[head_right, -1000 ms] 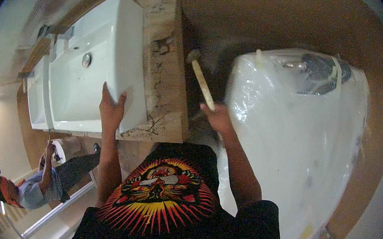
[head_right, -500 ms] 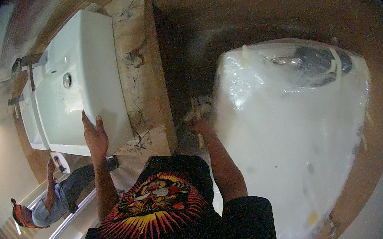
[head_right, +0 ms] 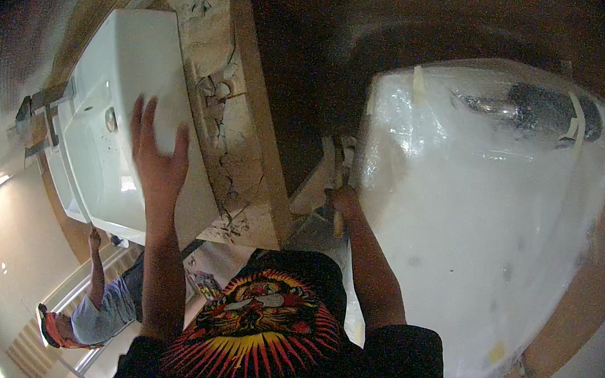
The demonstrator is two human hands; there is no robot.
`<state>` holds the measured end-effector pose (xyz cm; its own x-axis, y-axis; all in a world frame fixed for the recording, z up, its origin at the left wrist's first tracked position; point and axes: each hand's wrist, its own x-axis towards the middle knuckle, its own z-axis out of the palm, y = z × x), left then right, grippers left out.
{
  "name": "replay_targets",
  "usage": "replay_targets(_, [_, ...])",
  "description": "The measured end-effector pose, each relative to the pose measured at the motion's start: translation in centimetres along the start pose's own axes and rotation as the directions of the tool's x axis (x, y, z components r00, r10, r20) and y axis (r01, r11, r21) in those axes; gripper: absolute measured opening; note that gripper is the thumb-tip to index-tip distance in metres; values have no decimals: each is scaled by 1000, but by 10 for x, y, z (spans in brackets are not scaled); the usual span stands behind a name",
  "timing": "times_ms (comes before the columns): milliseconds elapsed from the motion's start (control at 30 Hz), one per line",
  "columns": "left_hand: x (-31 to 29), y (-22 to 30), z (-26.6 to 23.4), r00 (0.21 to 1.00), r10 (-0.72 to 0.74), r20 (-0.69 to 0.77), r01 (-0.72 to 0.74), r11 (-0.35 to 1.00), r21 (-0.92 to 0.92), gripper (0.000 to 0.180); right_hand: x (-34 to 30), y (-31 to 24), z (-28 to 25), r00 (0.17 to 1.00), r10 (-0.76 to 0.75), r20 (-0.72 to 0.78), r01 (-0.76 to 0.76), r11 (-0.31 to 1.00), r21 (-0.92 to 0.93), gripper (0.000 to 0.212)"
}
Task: The person uses a hammer to strike the countertop around a white bathroom sink, loosening it from the cabinet. Another person assists by holding the sink steady. The sink is gradually detached from the countertop as the hammering continues.
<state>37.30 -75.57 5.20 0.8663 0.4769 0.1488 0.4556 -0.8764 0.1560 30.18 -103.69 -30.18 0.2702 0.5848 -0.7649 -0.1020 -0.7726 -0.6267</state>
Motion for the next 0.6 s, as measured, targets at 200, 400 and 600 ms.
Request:
replay_targets(200, [89,-24,87,977,-48,209,43,999,31,74,0,-10,-1,979,202,-34,-193,966,175,47])
replay_targets(400, [100,-7,115,943,-186,275,145,976,165,75,16,21,20,987,-105,-118,116,989,88,49])
replay_targets(600, [102,4,116,929,-233,287,164,956,244,57,20,28,25,996,34,-85,-12,968,249,45])
